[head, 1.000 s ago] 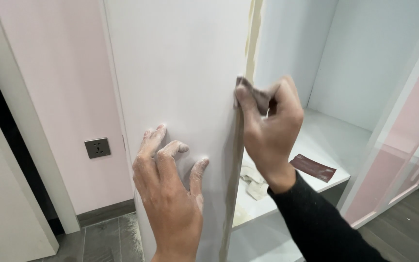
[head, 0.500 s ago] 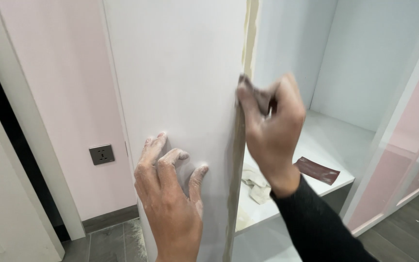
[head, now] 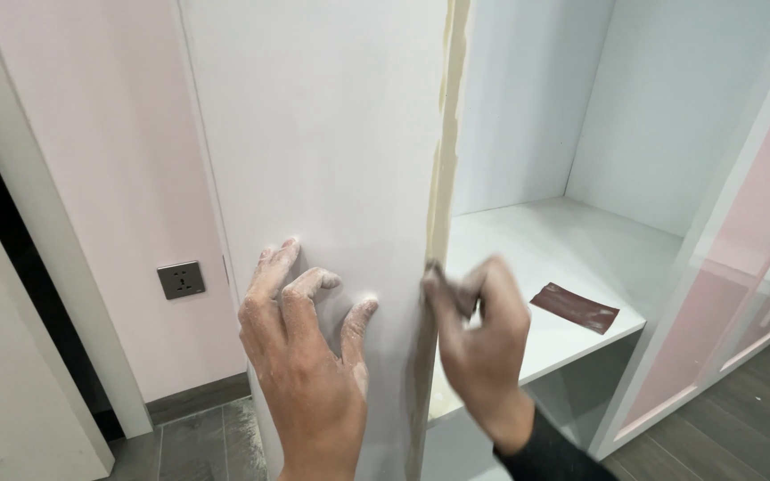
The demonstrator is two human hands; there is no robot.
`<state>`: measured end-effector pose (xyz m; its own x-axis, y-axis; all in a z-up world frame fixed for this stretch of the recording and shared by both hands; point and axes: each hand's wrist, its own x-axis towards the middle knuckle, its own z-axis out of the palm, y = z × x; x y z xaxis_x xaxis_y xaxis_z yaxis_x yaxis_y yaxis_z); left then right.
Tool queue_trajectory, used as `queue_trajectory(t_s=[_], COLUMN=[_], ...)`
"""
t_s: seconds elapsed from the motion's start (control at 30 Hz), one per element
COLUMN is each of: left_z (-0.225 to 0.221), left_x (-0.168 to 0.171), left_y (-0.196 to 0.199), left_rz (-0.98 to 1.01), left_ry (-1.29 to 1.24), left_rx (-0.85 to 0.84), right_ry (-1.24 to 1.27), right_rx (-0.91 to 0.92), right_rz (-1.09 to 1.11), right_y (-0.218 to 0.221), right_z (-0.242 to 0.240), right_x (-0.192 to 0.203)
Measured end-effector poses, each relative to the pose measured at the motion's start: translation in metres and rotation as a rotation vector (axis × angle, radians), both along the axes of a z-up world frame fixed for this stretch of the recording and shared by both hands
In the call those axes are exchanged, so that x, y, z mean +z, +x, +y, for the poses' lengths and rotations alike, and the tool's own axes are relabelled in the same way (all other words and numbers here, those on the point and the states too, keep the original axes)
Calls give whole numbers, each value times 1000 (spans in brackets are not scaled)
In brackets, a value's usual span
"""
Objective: Sanding the edges of a white cabinet to smooth the surface and prepare it for finishing.
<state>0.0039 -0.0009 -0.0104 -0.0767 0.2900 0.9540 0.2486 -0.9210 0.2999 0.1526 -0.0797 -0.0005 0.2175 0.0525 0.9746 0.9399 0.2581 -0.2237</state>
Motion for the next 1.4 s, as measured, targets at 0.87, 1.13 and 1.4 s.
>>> queue_trajectory(t_s=[0.87,1.13,1.4], left_z=[-5,-10,7], left_x=[-2,-19,36], left_y=[8,29,11], left_rz=[115,547,883], left_ry=[88,488,864], left_rx=[124,444,568], right_ry=[11,387,301], right_rx=[154,159,433], right_rz=[-22,414,785], right_y=[32,153,175], right_z=[-5,-59,-26], right_x=[-26,21,4])
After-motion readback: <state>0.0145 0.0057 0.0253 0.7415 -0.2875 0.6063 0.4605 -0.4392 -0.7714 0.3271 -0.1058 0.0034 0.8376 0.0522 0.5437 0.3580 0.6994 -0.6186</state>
